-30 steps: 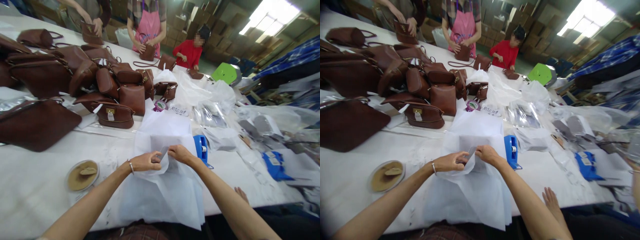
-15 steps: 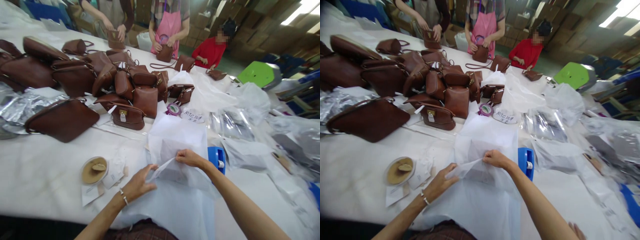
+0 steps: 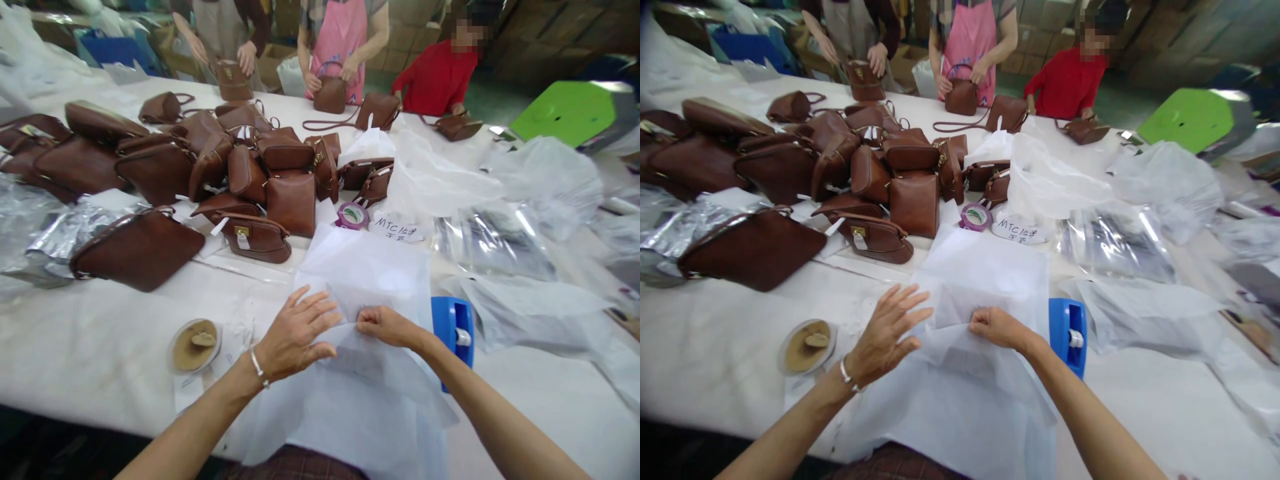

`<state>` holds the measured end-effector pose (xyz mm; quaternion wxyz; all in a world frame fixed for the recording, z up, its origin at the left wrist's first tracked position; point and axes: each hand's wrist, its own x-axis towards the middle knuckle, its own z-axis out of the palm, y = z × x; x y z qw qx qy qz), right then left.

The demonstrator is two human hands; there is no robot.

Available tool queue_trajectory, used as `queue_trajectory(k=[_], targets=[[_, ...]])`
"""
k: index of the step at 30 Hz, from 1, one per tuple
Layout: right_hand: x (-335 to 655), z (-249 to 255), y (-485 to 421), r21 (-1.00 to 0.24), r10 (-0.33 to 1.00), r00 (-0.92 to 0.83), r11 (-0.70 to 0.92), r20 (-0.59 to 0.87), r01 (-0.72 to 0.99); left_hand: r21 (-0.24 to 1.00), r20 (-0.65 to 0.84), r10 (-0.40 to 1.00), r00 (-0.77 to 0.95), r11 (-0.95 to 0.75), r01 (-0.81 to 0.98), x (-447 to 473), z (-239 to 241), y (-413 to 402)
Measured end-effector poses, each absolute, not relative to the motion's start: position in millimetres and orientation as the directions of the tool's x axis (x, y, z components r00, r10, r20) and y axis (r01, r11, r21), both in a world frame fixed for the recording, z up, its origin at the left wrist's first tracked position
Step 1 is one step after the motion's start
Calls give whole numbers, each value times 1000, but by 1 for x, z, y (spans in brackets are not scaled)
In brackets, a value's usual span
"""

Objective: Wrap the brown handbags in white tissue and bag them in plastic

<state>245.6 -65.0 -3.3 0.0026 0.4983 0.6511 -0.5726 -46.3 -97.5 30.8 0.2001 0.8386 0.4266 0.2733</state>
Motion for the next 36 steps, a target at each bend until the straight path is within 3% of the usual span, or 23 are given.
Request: queue_trajectory(k=[1,3,6,11,17,20,25,28,31,33,36], targets=[[246,-4,-65,-749,644,-511,-151,-569,645,532,214,725,655,-649,544,-36,37,-91],[248,-4,-65,-762,638,-527,-150,-561,629,548,-57,597,800,-651,525,-19,37,-77],[249,-4,-61,-778,622,-552,-154,-555,609,560,-415,581,701,-444,699,-18,13,-65],[250,-8,-54,-793,595,-579,-174,-557,584,540,-533,635,560,-255,803,-49,-10,-65],[252,-13,-54,-806,588,-591,-192,-552,560,762,-498,771,397,170,625,-43,-2,-72],[254,-14,-54,-815,580,-607,-193,-544,546,753,-490,802,342,192,629,-40,-8,-72],[256,-13,-51,-818,569,-615,-205,-546,537,653,-295,938,183,58,755,-53,-17,-71],[256,-13,-48,-811,558,-611,-222,-561,541,593,20,998,58,-58,803,-46,-2,-80],[255,-12,-46,-812,559,-612,-223,-560,540,525,390,845,365,-530,666,-12,19,-97],[256,-12,-46,-813,565,-610,-218,-556,540,514,383,668,638,-728,453,18,24,-109],[257,-14,-48,-812,574,-603,-211,-554,544,460,299,595,746,-775,434,53,14,-125]])
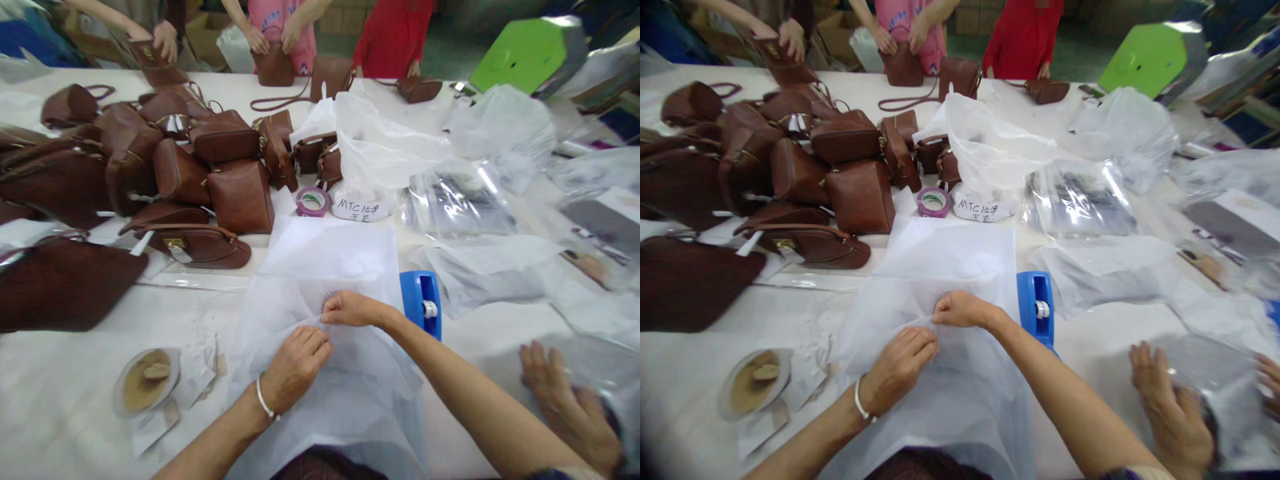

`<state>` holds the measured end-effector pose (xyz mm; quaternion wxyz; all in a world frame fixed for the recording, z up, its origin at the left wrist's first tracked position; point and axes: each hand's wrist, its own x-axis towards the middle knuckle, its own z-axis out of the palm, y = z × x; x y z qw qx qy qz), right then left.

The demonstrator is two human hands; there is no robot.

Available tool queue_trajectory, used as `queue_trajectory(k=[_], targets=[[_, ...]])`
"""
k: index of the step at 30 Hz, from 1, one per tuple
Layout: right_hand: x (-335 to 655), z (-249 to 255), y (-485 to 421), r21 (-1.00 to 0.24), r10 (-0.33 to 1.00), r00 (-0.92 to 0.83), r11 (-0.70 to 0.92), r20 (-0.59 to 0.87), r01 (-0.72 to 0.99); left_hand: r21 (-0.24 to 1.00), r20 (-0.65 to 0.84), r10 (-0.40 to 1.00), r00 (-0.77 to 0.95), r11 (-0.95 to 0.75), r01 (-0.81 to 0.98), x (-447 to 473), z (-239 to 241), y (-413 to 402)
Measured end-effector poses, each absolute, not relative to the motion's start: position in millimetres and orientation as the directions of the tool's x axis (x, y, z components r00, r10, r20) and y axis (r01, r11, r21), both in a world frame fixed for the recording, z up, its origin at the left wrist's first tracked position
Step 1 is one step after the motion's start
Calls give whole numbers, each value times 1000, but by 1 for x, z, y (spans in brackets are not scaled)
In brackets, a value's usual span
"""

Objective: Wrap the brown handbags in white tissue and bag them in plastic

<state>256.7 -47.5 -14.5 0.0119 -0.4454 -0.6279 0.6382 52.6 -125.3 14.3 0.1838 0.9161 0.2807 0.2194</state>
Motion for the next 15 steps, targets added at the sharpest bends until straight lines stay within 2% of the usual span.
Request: queue_trajectory(k=[5,9,13,15], targets=[[252,-15,-41,-800,587,-579,-221,-565,557,300,308,566,765,-821,486,56,-24,-139],[267,4,-42,-807,596,-565,-278,-570,521,146,216,520,826,-854,499,44,-47,-136],[314,26,-95,-839,692,-486,-360,-534,408,176,211,534,819,-845,505,40,-57,-134],[335,27,-136,-871,800,-346,-437,-490,224,211,218,540,813,-840,501,40,-56,-134]])
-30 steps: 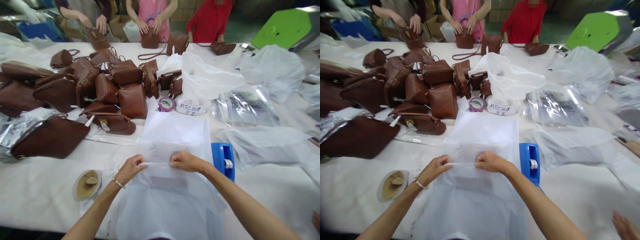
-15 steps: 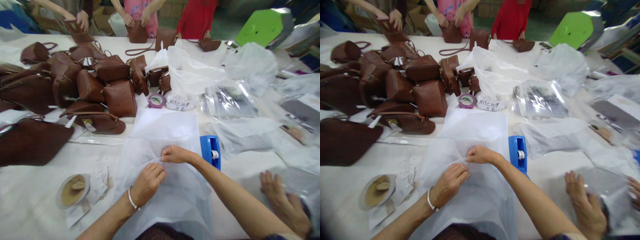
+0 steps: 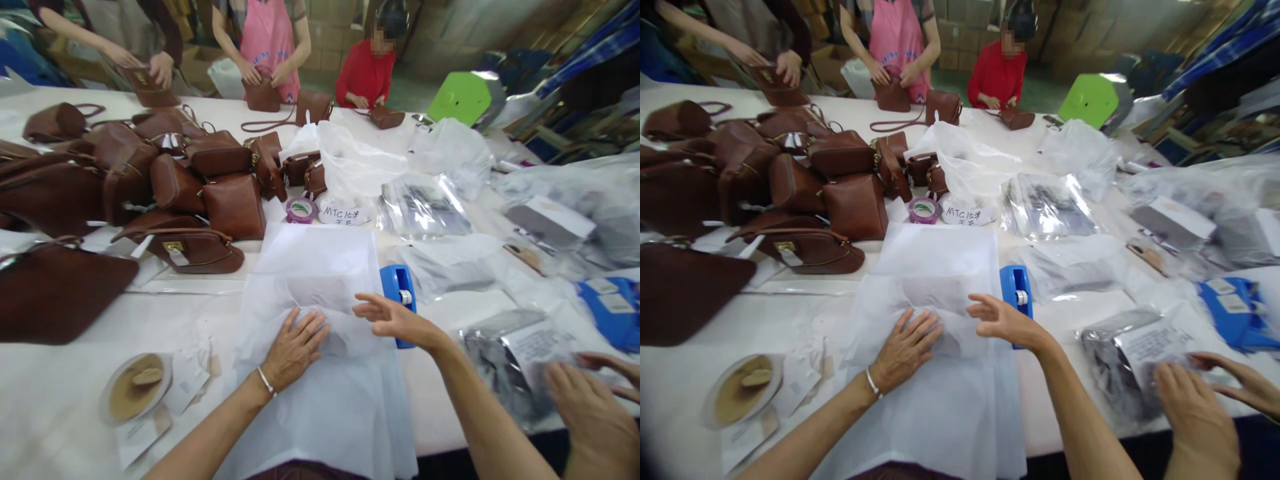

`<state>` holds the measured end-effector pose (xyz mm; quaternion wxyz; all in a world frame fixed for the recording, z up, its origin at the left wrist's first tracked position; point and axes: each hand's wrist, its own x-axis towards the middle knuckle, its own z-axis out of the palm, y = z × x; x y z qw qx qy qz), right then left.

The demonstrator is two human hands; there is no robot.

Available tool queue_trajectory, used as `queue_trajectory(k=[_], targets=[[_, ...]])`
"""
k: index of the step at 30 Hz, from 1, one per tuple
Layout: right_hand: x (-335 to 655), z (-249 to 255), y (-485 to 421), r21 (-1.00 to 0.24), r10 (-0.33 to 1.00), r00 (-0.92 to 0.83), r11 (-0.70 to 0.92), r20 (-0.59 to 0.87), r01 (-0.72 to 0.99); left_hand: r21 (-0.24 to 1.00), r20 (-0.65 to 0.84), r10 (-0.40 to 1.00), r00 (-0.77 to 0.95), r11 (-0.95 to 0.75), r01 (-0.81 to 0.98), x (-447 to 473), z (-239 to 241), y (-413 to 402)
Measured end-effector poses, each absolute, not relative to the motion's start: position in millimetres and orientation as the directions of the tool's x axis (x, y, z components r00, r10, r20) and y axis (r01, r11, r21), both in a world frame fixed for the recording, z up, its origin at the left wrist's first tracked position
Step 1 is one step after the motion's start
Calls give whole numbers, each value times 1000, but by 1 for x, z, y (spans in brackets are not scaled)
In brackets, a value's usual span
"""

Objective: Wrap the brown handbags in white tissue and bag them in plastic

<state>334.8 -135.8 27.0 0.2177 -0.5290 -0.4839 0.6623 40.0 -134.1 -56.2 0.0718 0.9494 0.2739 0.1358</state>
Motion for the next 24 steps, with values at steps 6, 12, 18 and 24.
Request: queue_trajectory(k=[6,12,18,24], targets=[[327,-4,-203,-868,875,148,-479,-461,132,271,327,535,779,-843,464,36,-44,-121],[320,-37,-191,-890,821,396,-455,-411,18,305,447,503,740,-863,403,32,-45,-105],[310,-51,-203,-910,799,458,-410,-391,-60,289,425,563,709,-827,483,31,-51,-105],[302,-53,-233,-888,799,425,-459,-425,-24,308,384,580,718,-814,493,25,-59,-101]])
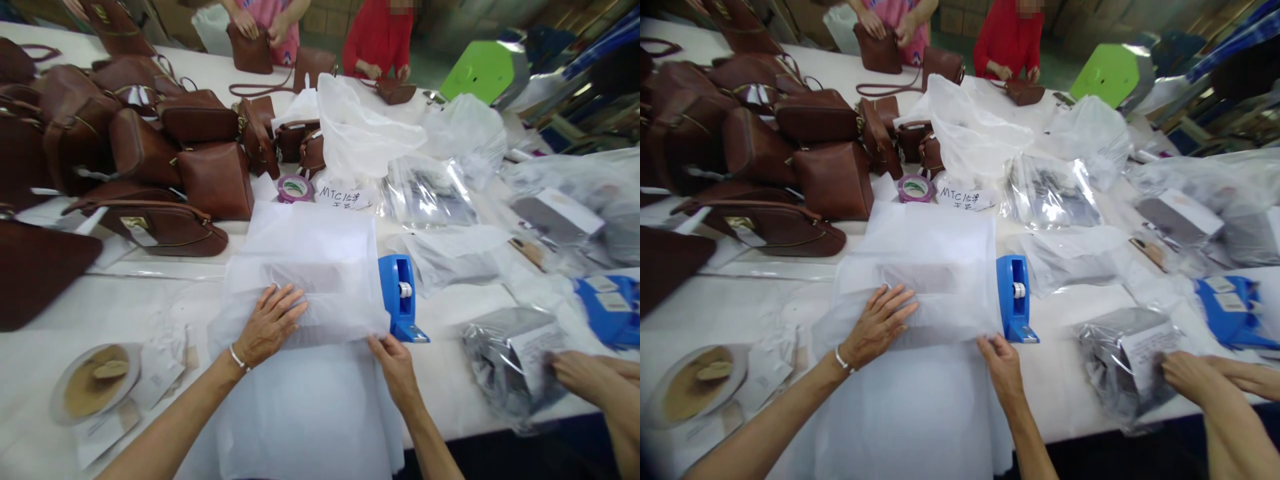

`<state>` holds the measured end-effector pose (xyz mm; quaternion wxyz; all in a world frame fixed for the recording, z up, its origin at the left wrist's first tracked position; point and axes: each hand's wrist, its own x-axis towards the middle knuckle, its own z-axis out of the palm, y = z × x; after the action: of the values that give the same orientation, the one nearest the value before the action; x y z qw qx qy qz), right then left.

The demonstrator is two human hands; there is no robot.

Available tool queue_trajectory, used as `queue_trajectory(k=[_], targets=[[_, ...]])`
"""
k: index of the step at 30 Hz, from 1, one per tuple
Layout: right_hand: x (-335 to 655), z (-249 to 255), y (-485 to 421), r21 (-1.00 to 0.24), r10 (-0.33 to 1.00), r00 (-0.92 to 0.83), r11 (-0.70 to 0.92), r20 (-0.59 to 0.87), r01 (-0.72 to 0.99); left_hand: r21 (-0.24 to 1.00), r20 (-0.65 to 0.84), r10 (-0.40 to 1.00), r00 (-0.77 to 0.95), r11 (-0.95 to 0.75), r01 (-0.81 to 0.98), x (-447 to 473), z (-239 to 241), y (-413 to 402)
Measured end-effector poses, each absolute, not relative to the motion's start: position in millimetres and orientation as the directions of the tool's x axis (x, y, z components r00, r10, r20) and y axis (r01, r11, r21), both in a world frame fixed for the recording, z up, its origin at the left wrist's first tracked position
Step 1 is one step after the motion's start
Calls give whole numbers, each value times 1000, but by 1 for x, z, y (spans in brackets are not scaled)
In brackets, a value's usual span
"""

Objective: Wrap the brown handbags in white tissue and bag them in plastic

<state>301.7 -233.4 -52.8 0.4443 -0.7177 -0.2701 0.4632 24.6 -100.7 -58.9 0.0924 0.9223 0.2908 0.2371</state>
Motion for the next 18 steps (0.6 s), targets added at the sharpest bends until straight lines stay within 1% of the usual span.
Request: queue_trajectory(k=[4,8,9,10,11,12,13,14,15,16,17,18], targets=[[307,-64,-231,-892,761,541,-451,-357,46,308,377,586,717,-809,500,22,-61,-97],[308,-67,-242,-883,679,674,-461,-291,83,311,368,591,718,-806,504,23,-61,-96],[305,-62,-247,-883,676,698,-449,-237,136,308,361,593,719,-804,509,23,-61,-96],[300,-55,-252,-878,691,708,-419,-143,232,305,353,597,720,-802,515,23,-61,-96],[294,-46,-256,-859,723,690,-362,-14,362,302,345,599,723,-800,518,23,-61,-97],[286,-37,-257,-819,769,626,-273,131,506,301,339,598,726,-800,519,23,-61,-97],[277,-28,-256,-757,818,513,-157,260,634,302,336,597,729,-801,517,23,-61,-98],[267,-19,-251,-689,862,364,-23,353,724,301,335,594,731,-803,514,24,-61,-99],[257,-13,-243,-625,891,199,113,407,772,298,339,591,732,-806,512,24,-60,-100],[248,-8,-231,-571,905,45,227,423,789,292,346,589,731,-808,512,24,-59,-101],[240,-5,-217,-521,909,-78,304,410,797,284,355,590,725,-807,518,24,-57,-102],[233,-4,-202,-472,908,-166,348,385,810,275,369,598,711,-801,531,24,-55,-103]])
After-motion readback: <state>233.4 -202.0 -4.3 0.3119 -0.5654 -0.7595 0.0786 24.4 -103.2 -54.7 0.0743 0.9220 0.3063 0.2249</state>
